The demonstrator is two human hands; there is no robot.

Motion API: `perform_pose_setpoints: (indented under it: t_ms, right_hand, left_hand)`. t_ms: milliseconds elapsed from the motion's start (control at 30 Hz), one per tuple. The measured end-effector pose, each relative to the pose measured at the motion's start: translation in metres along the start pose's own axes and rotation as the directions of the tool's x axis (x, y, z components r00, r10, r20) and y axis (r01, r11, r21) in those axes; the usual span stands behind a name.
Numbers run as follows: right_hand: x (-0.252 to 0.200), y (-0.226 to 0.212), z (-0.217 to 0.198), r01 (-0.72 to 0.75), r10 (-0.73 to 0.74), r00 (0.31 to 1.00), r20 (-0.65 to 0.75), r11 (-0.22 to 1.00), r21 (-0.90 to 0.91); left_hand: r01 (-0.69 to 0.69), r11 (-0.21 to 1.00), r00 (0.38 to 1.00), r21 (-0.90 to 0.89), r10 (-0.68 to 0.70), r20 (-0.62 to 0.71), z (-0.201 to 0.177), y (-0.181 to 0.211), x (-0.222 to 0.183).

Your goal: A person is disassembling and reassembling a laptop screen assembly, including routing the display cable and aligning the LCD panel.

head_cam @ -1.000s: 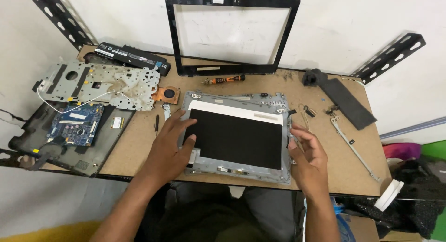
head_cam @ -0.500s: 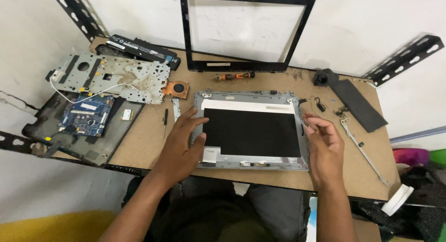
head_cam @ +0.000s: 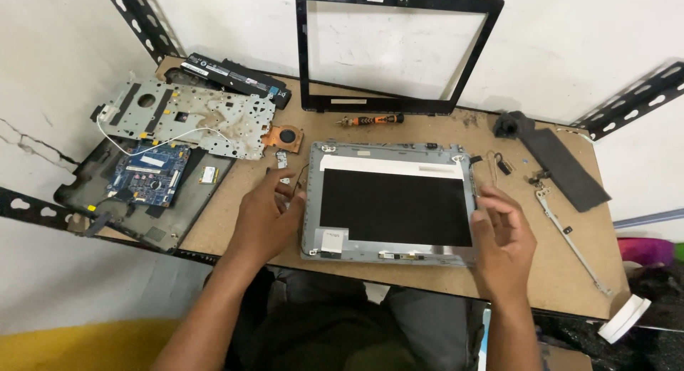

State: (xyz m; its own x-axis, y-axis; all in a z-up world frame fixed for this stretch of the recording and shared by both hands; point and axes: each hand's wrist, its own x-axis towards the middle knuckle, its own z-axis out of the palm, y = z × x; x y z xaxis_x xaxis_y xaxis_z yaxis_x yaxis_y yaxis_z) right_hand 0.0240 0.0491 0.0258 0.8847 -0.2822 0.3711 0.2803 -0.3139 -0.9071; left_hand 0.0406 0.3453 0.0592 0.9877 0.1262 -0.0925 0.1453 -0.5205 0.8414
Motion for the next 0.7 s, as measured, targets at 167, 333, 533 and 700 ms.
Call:
perform_pose_setpoints:
  t_ms: [167,333,533,700]
  right_hand:
    - [-0.015,-0.003,-0.001,0.124,-0.092,0.979,0.181,0.977,-0.174]
    - [-0.018,0.000,0.001,0.231,-0.153,0.941,0.302,0.942,-0.243]
    - [-0.020,0.009,-0.003,0.356,-0.196,0.881,0.431,0.874,-0.331]
    - [-0.025,0.021,-0.009,0.362,-0.117,0.805,0.582,0.874,-0.324]
  left_hand:
    - [0.070,0.998,0.997,-0.002,-0.070,0.022,0.004,-0.002,0.015]
    - [0.057,0.998,0.998,0.024,-0.057,0.019,0.002,0.002,0.035]
    - [0.058,0.998,0.995,0.032,-0.060,0.075,0.008,-0.003,0.065]
    - [0.175,0.962,0.985,-0.209,-0.171,0.038,0.008,0.006,0.065]
